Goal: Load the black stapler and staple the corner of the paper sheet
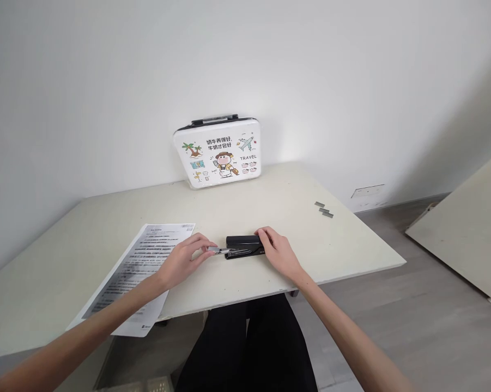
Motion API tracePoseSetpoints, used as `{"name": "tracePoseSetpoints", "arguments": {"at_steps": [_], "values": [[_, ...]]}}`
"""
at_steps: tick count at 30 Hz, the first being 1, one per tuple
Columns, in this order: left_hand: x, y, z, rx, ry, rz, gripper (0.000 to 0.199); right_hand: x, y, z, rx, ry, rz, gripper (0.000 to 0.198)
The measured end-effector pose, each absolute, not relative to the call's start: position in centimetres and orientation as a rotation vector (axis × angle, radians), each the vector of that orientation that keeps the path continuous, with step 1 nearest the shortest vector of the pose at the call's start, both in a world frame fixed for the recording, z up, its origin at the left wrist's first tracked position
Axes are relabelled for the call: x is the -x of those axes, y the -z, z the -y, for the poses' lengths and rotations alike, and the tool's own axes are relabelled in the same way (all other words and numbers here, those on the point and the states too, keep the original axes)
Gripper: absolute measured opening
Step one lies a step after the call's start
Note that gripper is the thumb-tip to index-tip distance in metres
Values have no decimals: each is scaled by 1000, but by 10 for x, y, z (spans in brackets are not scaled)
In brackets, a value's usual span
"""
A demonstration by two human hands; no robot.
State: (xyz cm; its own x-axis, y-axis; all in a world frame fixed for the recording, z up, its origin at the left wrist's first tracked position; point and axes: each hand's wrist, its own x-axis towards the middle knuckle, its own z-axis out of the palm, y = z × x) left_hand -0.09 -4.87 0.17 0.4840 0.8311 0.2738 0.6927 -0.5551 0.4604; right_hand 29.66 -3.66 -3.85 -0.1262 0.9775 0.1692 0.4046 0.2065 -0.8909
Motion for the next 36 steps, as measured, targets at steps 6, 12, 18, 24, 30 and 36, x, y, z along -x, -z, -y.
{"name": "tracePoseSetpoints", "arguments": {"at_steps": [6, 12, 18, 24, 30, 36], "values": [[3, -1, 48, -2444, -625, -1295, 27, -297, 37, 38, 1307, -901, 1670, 44], [2, -1, 48, -2462, -577, -1318, 28, -297, 38, 38, 1295, -915, 1666, 42], [1, 1, 47, -2508, -524, -1342, 31, -297, 39, 37, 1304, -913, 1659, 42], [17, -3, 49, -2467, -569, -1261, 29, -297, 38, 38, 1297, -914, 1649, 44], [20, -7, 46, -2396, -557, -1069, 27, -298, 35, 42, 1304, -899, 1669, 48], [-2, 2, 34, -2425, -487, -939, 27, -299, 33, 43, 1279, -890, 1721, 50]]}}
